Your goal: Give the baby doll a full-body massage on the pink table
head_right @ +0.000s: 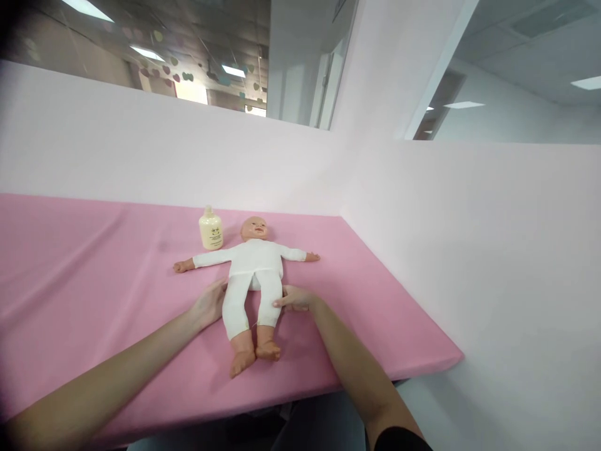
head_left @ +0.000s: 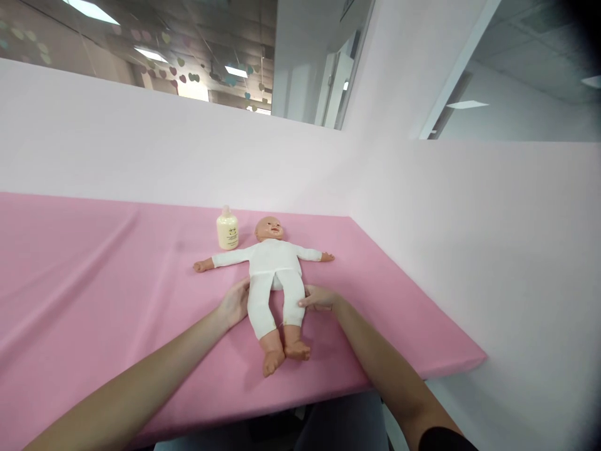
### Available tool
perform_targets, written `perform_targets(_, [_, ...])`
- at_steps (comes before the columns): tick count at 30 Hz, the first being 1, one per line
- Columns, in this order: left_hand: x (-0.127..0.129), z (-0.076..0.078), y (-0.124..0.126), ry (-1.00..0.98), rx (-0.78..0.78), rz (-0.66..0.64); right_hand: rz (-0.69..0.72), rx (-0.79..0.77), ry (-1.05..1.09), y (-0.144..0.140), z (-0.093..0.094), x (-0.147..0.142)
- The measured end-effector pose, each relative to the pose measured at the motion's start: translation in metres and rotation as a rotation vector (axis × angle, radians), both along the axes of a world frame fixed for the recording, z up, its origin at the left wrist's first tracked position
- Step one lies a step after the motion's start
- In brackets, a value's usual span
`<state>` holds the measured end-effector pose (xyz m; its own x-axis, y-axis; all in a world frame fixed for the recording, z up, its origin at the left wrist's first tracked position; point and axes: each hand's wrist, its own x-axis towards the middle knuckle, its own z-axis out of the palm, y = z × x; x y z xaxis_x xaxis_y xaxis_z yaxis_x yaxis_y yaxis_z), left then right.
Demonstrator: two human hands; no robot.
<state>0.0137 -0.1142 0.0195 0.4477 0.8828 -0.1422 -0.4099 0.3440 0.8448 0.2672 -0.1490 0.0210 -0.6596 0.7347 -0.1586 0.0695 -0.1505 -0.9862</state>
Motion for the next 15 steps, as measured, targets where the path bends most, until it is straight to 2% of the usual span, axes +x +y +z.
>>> perform_targets(4, [-0.003,0.004,-0.025,-0.028,-0.224,-0.203,-0.267,-0.011,0.006,0.008,-0.009,0.014])
perform_targets(8, [-0.005,0.005,-0.042,-0.005,-0.275,-0.384,-0.507,-0.049,0.08,0.014,-0.007,0.025])
perform_targets(12, [-0.003,0.005,-0.054,-0.041,-0.281,-0.568,-0.837,-0.169,0.347,0.028,-0.009,0.03])
perform_targets(15, [-0.002,0.003,-0.062,-0.109,-0.263,-0.691,-0.968,-0.251,0.452,0.042,-0.011,0.036])
